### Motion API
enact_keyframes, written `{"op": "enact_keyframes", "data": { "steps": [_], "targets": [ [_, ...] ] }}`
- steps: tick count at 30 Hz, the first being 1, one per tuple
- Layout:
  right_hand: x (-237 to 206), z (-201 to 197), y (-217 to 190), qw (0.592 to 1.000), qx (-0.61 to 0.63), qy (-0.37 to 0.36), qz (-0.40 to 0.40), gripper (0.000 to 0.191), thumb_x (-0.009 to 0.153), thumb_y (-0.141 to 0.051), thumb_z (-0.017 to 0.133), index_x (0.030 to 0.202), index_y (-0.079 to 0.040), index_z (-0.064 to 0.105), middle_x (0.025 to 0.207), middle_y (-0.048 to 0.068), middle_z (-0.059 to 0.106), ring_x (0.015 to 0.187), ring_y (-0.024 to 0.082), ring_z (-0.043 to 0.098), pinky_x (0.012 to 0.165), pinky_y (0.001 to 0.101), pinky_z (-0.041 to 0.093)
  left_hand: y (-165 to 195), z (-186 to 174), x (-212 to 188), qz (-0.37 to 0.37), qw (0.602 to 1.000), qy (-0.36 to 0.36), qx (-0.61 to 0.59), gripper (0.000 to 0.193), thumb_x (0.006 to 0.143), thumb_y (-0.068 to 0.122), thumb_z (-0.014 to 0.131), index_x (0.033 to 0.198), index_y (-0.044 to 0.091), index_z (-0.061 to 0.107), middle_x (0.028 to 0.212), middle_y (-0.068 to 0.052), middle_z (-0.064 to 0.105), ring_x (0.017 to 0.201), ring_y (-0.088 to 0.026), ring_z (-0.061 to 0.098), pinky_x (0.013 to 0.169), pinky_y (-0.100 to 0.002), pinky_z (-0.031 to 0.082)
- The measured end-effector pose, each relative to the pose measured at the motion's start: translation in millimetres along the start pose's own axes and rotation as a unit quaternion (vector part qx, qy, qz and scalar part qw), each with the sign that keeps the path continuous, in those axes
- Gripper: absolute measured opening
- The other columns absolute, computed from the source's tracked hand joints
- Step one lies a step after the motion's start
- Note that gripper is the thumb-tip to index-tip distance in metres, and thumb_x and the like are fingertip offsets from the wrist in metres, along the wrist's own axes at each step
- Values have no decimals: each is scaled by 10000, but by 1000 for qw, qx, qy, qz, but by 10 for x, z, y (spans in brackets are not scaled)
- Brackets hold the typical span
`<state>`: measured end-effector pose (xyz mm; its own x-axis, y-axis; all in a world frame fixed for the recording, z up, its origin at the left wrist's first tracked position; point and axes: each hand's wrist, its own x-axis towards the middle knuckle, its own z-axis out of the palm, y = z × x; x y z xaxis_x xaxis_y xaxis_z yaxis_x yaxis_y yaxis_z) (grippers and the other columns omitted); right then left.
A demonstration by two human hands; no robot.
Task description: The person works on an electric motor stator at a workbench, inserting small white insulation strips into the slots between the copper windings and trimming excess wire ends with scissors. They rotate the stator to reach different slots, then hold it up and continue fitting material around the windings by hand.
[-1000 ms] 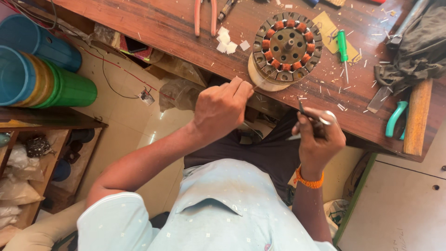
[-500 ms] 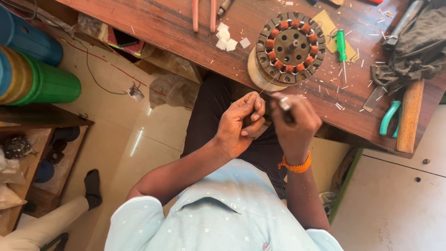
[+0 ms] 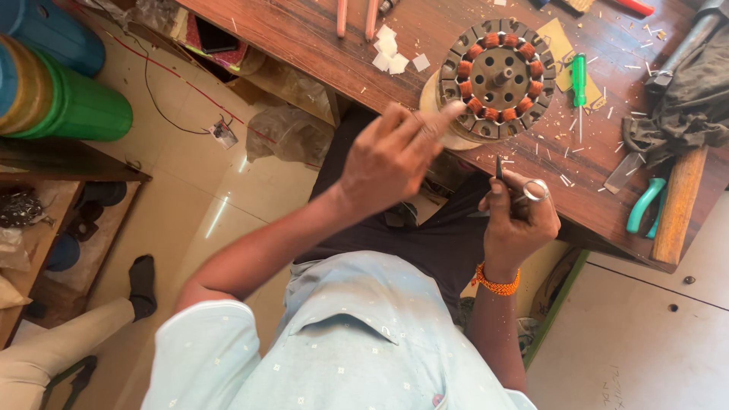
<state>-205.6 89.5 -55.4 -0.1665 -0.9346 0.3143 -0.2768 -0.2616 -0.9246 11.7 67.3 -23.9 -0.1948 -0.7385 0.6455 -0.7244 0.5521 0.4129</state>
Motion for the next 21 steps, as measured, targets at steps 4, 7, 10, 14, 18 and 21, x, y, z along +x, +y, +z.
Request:
{"op": "enact_keyframes", "data": {
  "steps": [4, 7, 10, 14, 18, 21],
  "targets": [
    [6, -47, -65, 999, -17, -6, -35, 83, 1028, 45, 746, 1075, 83, 689, 929, 74, 683, 732, 130, 687, 618, 227, 532, -162, -106, 56, 47, 995, -56, 71, 333, 906, 27, 700, 1233, -25, 655, 1040, -78, 632, 962, -231, 594, 792, -327, 554],
    [35, -12, -152, 997, -36, -31, -61, 81, 1017, 53, 753, 1061, 77, 689, 961, 93, 695, 733, 131, 685, 599, 226, 501, -181, -143, 20, 36, 990, -112, 72, 233, 868, 7, 681, 1100, -8, 668, 959, -83, 618, 976, -253, 616, 776, -326, 560],
    [84, 76, -224, 993, -57, -54, -85, 90, 1006, 62, 762, 1059, 68, 689, 979, 102, 701, 734, 132, 685, 590, 232, 484, -144, -140, -28, 2, 995, -99, 2, 129, 900, 15, 662, 1028, 15, 648, 935, -86, 625, 952, -260, 627, 774, -333, 555],
    [149, 183, -289, 992, -83, -82, -57, 135, 978, 70, 747, 1106, 45, 713, 947, 82, 675, 742, 112, 678, 613, 234, 513, -88, 2, -68, -277, 909, -129, -284, 109, 984, 118, 631, 964, 20, 677, 768, -38, 639, 687, -141, 629, 595, -275, 532],
    [183, 304, -278, 979, -166, -57, -102, 142, 977, 54, 790, 1097, 28, 719, 950, 94, 692, 748, 143, 618, 667, 290, 486, -125, 192, -159, -401, 741, -114, -526, 248, 1042, 208, 588, 934, 6, 684, 741, 13, 620, 611, -16, 587, 518, -206, 538],
    [119, 331, -262, 960, -194, -98, -175, 164, 931, 18, 803, 1079, -12, 738, 941, 106, 681, 795, 181, 661, 714, 326, 531, -127, 343, -258, -404, 692, -82, -593, 242, 1062, 203, 589, 945, 12, 680, 775, 20, 621, 659, -25, 582, 558, -198, 533]
  ]
}}
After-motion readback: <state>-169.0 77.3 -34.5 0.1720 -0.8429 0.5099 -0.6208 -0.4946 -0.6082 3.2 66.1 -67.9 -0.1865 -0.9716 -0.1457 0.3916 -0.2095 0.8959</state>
